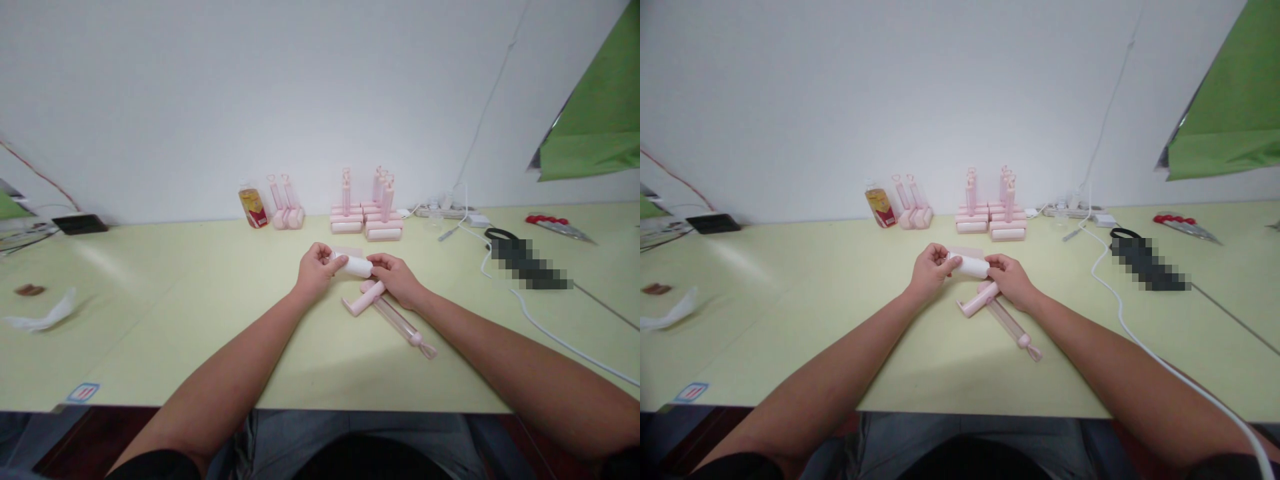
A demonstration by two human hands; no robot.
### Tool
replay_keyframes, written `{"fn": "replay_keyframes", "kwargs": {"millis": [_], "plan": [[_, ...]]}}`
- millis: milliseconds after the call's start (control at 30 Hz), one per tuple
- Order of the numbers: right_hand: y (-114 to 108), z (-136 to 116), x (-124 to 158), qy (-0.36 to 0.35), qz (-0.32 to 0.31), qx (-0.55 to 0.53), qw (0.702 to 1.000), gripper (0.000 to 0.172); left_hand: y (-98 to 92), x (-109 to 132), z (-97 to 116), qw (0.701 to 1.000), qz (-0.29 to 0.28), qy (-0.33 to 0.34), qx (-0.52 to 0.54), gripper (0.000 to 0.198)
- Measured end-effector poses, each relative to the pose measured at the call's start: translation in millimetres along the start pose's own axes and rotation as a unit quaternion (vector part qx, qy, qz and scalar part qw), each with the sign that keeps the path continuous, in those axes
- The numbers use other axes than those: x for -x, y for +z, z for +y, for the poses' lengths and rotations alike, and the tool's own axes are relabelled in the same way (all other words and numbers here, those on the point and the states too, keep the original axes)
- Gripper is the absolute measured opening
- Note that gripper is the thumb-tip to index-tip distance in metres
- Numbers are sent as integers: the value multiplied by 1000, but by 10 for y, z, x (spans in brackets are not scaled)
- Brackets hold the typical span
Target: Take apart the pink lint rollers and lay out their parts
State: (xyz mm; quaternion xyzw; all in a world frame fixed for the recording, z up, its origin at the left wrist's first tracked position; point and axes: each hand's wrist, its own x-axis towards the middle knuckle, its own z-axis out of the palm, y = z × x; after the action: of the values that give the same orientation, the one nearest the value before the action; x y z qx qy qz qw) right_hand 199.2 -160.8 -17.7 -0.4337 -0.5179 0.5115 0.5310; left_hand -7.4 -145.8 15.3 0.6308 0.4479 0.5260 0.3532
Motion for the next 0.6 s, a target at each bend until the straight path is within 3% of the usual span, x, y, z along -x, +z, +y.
{"fn": "replay_keyframes", "kwargs": {"millis": [300,600], "plan": [[7,-37,1,7,27,-25,999,38,18,0,-43,1000,-10,8,20,46],[-90,-21,-50,8,43,-96,994,44,30,-6,-52,996,-32,-42,68,46]]}}
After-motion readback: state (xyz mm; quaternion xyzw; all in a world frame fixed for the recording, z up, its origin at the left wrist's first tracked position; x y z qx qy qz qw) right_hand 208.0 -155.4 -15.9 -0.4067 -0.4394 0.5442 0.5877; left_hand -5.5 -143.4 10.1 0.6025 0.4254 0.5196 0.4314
